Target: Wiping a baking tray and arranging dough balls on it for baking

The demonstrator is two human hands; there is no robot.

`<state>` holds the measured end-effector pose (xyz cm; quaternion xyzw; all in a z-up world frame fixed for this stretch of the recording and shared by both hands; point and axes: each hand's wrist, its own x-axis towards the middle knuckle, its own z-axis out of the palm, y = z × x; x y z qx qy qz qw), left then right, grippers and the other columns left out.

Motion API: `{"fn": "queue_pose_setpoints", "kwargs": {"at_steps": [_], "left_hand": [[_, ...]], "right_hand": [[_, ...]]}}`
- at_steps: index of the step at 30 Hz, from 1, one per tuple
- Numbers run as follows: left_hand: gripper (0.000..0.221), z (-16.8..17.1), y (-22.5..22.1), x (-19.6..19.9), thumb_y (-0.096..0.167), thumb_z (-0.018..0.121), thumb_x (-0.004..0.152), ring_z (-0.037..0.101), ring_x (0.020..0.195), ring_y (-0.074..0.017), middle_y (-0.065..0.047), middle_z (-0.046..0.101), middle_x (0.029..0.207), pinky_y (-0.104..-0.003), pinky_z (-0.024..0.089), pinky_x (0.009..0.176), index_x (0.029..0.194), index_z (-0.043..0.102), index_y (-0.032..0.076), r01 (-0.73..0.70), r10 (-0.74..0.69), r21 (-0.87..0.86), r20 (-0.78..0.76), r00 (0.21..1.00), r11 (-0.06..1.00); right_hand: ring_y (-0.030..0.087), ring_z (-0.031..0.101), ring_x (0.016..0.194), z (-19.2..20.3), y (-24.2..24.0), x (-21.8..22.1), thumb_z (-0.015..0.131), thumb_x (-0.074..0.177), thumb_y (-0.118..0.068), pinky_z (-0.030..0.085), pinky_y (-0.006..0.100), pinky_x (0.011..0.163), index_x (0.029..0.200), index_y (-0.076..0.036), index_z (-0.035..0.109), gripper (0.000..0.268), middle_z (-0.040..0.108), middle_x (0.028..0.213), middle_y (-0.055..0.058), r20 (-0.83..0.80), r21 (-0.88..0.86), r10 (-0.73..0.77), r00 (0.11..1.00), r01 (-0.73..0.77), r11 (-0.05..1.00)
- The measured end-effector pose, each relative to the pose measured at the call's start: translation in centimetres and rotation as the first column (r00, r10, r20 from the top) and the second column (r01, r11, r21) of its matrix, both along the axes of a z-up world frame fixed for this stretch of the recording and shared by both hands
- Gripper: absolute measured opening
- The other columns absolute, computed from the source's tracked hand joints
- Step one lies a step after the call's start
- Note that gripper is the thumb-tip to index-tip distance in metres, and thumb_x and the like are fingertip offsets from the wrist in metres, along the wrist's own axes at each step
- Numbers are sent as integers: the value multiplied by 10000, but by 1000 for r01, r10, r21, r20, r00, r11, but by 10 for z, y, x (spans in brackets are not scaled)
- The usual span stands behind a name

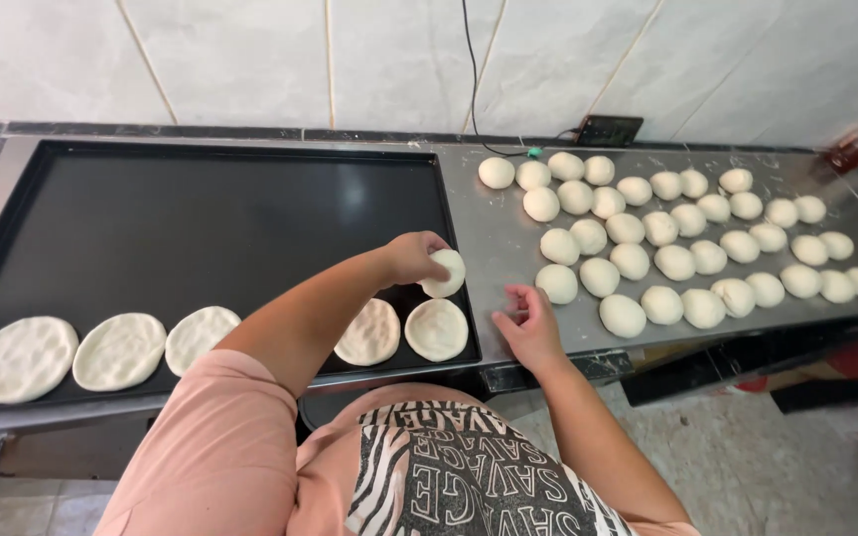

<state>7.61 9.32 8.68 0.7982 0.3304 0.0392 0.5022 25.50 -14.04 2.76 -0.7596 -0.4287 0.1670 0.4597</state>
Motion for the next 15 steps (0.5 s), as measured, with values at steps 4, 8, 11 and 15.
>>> {"fn": "queue_pose_setpoints", "kwargs": {"at_steps": [4, 8, 11, 15], "left_hand": [[561, -9, 20, 16, 285, 839, 783, 716, 1100, -279, -127, 699, 1233, -341, 664, 814, 1304, 693, 138, 46, -53, -137, -48, 997, 989], [566, -25, 38, 34, 332, 809, 808, 702, 1113, -317, -166, 634, 1254, -362, 684, 764, 1328, 669, 158, 198, -183, 45, -230, 956, 979], [563, -45, 56, 53, 386, 786, 817, 677, 1178, -307, -125, 622, 1291, -401, 654, 844, 1345, 656, 238, 328, -243, 227, -333, 911, 917], [679, -52, 54, 49, 423, 786, 816, 638, 1230, -324, -96, 566, 1356, -503, 578, 959, 1444, 579, 268, 329, -162, 447, -370, 915, 832]], "right_hand": [[169, 661, 809, -24, -4, 2, 808, 829, -121, 574, 271, 703, 1153, -82, 674, 352, 583, 994, 46, 93, 89, -79, 993, 70, 994], [119, 672, 755, -30, -3, -1, 824, 803, -181, 554, 250, 647, 1061, -147, 714, 282, 651, 911, -15, 163, 67, -91, 982, 81, 994], [122, 679, 740, -30, 0, 1, 846, 782, -206, 554, 259, 638, 1010, -157, 731, 260, 677, 863, -17, 183, 79, -104, 977, 91, 993], [149, 673, 742, -25, -2, -5, 823, 769, -138, 554, 287, 641, 975, -125, 735, 225, 681, 846, 21, 139, 110, -117, 983, 102, 989]]}}
